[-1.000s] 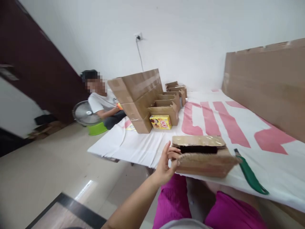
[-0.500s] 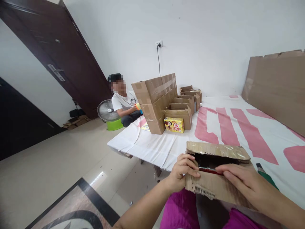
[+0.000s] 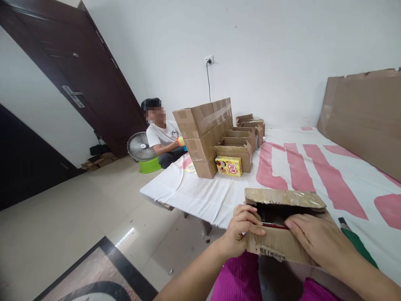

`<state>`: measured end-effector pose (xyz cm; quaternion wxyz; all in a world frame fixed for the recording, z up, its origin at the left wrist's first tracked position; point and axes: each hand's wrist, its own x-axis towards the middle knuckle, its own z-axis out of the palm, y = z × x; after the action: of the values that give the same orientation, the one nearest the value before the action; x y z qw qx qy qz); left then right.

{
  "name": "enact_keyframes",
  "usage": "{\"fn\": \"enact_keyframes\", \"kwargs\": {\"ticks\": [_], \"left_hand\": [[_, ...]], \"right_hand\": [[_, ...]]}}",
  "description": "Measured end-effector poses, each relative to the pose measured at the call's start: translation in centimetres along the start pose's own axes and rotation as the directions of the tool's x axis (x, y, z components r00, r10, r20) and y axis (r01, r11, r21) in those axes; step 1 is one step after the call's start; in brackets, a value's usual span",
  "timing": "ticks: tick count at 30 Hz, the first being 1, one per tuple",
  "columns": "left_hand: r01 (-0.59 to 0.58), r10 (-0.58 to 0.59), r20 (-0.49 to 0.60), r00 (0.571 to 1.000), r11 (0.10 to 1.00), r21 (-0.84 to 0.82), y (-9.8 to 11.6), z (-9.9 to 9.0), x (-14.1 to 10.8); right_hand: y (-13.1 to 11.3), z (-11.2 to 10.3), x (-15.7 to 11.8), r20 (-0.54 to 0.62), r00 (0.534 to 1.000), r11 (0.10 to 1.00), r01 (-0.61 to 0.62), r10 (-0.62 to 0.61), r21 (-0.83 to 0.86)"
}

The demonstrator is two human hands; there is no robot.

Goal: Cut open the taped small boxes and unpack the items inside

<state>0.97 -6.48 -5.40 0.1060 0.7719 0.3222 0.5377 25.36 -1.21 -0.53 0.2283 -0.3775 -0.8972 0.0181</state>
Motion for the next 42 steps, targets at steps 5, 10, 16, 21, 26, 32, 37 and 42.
{"fn": "enact_keyframes", "kwargs": {"ticks": [5, 10, 16, 21, 26, 32, 37, 42], "left_hand": [[-0.001, 0.001, -0.033, 0.999, 1.000, -0.006, -0.1, 0.2, 0.0], [-0.030, 0.030, -0.050, 0.998, 1.000, -0.005, -0.1, 0.3, 0.0], [-0.027, 0.027, -0.060, 0.998, 1.000, 0.004, 0.0, 0.3, 0.0], [-0.011, 0.011, -0.043, 0.999, 1.000, 0.010, -0.3, 0.4, -0.2], [-0.052, 0.053, -0.070, 0.996, 0.999, 0.008, -0.4, 0.4, -0.3], [-0.036, 0.037, -0.053, 0.998, 0.999, 0.016, -0.6, 0.4, -0.4], [-0.043, 0.044, -0.065, 0.997, 0.999, 0.019, -0.8, 0.5, -0.1], [-0.053, 0.056, -0.057, 0.997, 0.998, 0.043, -0.7, 0.3, 0.0]], "right_hand": [[-0.8, 0.1, -0.1, -0.054, 0.997, 0.997, 0.045, -0.049, -0.067], [-0.7, 0.5, -0.3, -0.133, 0.985, 0.982, 0.085, -0.108, -0.168], [-0.2, 1.1, -0.7, -0.101, 0.994, 0.986, 0.025, -0.042, -0.165], [0.4, 1.7, -0.9, -0.116, 0.992, 0.987, 0.037, -0.056, -0.159], [0.3, 1.6, -0.8, -0.127, 0.991, 0.987, 0.027, -0.048, -0.160], [0.4, 2.0, -0.6, -0.113, 0.993, 0.984, 0.012, -0.032, -0.178], [1.0, 2.5, -0.6, -0.140, 0.989, 0.977, 0.022, -0.053, -0.214], [1.6, 3.1, -0.6, -0.158, 0.985, 0.973, 0.033, -0.070, -0.228]]}}
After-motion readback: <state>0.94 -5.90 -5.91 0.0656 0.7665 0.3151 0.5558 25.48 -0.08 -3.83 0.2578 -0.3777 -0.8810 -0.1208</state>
